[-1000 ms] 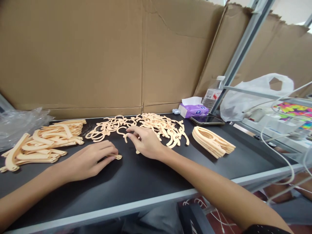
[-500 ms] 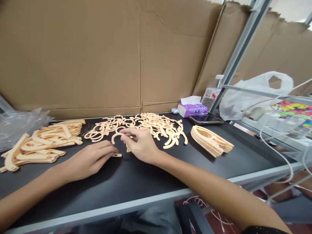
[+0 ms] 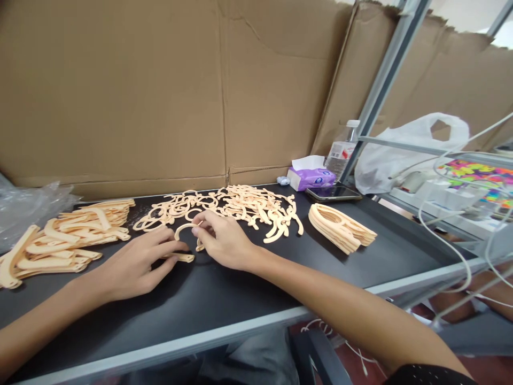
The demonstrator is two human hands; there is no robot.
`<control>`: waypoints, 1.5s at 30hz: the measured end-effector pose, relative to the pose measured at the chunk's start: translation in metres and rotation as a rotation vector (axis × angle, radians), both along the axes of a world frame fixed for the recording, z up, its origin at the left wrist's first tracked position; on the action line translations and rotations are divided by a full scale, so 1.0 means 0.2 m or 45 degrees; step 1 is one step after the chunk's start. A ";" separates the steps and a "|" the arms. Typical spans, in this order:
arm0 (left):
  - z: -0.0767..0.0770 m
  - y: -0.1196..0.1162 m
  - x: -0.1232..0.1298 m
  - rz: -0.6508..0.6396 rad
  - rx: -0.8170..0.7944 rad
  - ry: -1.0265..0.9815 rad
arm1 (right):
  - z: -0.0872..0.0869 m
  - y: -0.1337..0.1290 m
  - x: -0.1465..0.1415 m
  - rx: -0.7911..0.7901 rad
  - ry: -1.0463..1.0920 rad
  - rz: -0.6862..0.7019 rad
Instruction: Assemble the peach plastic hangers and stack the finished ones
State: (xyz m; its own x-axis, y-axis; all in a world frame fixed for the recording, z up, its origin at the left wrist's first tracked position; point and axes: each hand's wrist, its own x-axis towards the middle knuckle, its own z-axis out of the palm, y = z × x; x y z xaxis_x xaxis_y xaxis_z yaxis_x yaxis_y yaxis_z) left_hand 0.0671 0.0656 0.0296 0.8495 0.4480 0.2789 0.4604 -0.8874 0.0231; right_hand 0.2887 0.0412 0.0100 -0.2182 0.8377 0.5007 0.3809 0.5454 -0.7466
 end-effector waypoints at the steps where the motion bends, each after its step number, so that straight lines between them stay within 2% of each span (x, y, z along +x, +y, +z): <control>1: 0.00 0.00 0.00 0.013 0.032 0.016 | 0.00 0.00 0.00 -0.005 -0.008 -0.004; 7: 0.02 -0.03 0.02 0.081 0.047 0.168 | 0.00 0.00 0.00 0.005 -0.085 -0.032; 11: 0.03 -0.03 0.02 0.051 0.062 0.105 | 0.02 0.00 0.01 -0.011 -0.326 -0.092; 15: 0.02 -0.03 0.01 -0.012 0.042 0.013 | 0.03 0.01 0.03 -0.072 -0.423 -0.102; 20: 0.04 -0.04 -0.01 -0.137 -0.146 -0.050 | 0.05 0.02 0.04 -0.097 -0.410 -0.138; 23: 0.06 -0.05 0.00 -0.158 -0.257 -0.077 | 0.07 0.02 0.05 -0.077 -0.342 -0.146; 26: 0.05 -0.04 0.00 -0.076 -0.280 -0.107 | 0.07 0.02 0.06 -0.094 -0.249 -0.138; 31: -0.01 -0.01 0.02 0.182 -0.157 -0.134 | 0.07 0.03 0.06 -0.134 -0.190 -0.114; 34: -0.02 -0.01 0.02 0.161 -0.193 -0.089 | 0.07 0.03 0.07 -0.202 -0.199 -0.106; 38: 0.00 0.01 -0.01 0.152 -0.204 -0.091 | 0.06 0.04 0.08 -0.261 -0.264 -0.089; 42: 0.01 0.01 -0.01 0.177 -0.144 -0.070 | 0.05 0.06 0.09 -0.182 -0.242 -0.105; 45: -0.01 0.00 0.02 0.158 -0.157 -0.113 | 0.05 0.07 0.10 -0.130 -0.213 -0.090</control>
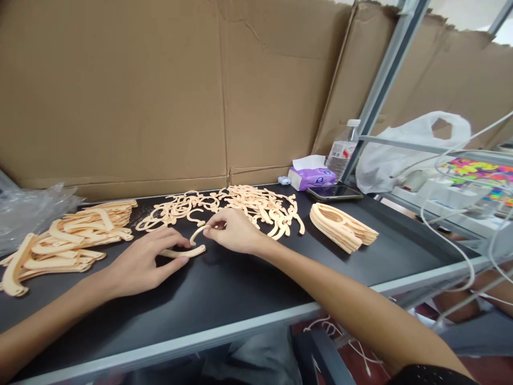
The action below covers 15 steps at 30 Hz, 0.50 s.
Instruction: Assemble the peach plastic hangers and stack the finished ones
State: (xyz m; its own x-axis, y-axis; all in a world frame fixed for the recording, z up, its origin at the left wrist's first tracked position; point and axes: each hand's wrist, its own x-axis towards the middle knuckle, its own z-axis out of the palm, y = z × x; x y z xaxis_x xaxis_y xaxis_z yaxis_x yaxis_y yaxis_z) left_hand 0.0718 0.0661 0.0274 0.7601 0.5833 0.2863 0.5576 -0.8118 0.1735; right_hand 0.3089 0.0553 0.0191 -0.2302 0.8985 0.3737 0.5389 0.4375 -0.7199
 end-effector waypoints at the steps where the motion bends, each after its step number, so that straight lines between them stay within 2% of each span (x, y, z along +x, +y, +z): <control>1: -0.01 -0.01 0.01 -0.012 -0.015 -0.022 | 0.00 0.00 0.00 -0.009 0.013 0.006; 7: -0.05 -0.01 0.02 -0.053 -0.102 -0.112 | 0.02 -0.02 -0.01 -0.092 0.067 0.046; 15: -0.02 0.00 0.00 -0.059 -0.003 -0.074 | 0.02 -0.01 0.00 -0.231 0.012 0.090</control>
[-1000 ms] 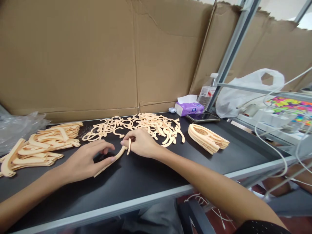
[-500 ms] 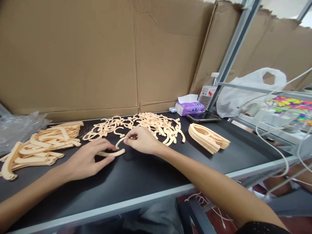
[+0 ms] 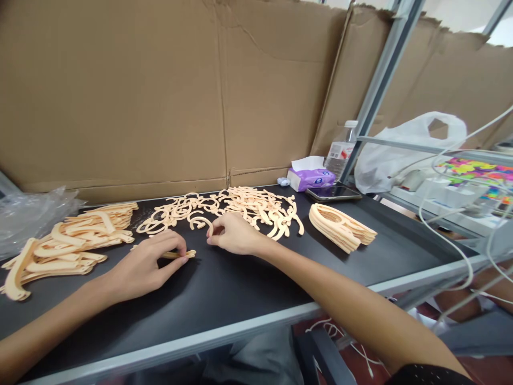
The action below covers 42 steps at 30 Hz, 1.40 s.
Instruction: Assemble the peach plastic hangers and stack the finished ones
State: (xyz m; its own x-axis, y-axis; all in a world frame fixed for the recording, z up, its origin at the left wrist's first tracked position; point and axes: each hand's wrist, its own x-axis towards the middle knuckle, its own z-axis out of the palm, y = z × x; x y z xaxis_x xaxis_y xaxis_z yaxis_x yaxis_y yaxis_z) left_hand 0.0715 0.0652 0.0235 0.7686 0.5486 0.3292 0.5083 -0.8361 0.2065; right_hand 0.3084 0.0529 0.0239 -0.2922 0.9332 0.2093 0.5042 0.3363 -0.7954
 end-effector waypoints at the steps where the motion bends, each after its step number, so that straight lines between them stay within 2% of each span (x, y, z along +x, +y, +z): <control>1: 0.00 0.00 0.00 0.001 -0.007 0.008 | 0.00 0.00 0.00 -0.012 0.033 0.018; 7: -0.02 -0.01 0.00 -0.011 0.025 0.049 | 0.00 -0.02 -0.03 -0.156 0.369 0.289; 17: -0.01 -0.03 0.01 -0.039 0.129 0.120 | -0.03 -0.01 -0.05 -0.309 0.466 0.396; 21: -0.01 -0.03 0.02 -0.067 0.143 0.119 | -0.03 -0.01 -0.05 -0.376 0.504 0.387; 28: -0.02 -0.01 0.01 -0.037 0.143 0.145 | -0.04 0.01 -0.04 -0.349 0.449 0.365; 34: -0.01 -0.02 0.02 -0.041 0.121 0.121 | -0.05 0.03 -0.03 -0.402 0.585 0.376; 42: -0.01 -0.04 0.03 -0.091 0.115 0.067 | -0.06 0.03 -0.04 -0.434 0.592 0.398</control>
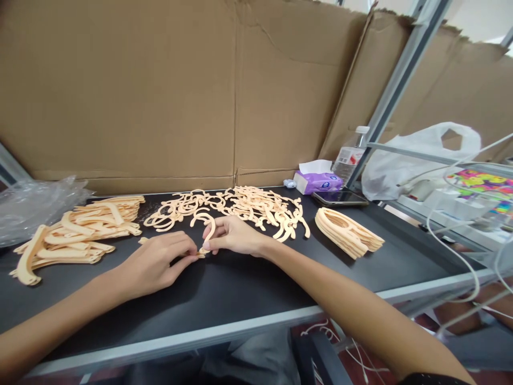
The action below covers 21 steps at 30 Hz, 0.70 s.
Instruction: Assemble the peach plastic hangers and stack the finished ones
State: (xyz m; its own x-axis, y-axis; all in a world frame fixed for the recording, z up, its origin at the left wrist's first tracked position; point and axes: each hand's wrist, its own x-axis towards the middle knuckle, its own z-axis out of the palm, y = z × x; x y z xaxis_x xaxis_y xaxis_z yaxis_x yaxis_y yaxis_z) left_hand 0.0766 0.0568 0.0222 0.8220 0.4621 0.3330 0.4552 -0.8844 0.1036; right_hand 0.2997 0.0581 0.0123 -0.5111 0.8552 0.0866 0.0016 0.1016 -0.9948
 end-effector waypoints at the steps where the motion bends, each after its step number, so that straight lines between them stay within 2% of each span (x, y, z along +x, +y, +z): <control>1: 0.00 0.00 0.00 -0.003 -0.006 -0.005 | 0.00 0.00 0.00 -0.014 0.012 0.010; 7: 0.00 0.00 0.00 -0.001 0.008 0.005 | 0.01 0.00 0.01 -0.041 -0.009 0.023; 13: 0.01 -0.01 0.00 -0.006 0.032 0.037 | 0.01 0.00 0.00 0.018 -0.080 -0.011; 21: 0.01 -0.01 0.01 0.013 -0.035 0.017 | 0.04 -0.01 0.01 -0.029 -0.109 -0.021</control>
State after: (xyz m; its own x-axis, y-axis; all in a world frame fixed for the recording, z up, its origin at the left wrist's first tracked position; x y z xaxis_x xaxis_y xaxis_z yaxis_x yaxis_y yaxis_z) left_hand 0.0779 0.0554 0.0243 0.8214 0.4794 0.3090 0.4660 -0.8765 0.1213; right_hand 0.3007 0.0562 0.0207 -0.5016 0.8647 0.0240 0.0881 0.0786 -0.9930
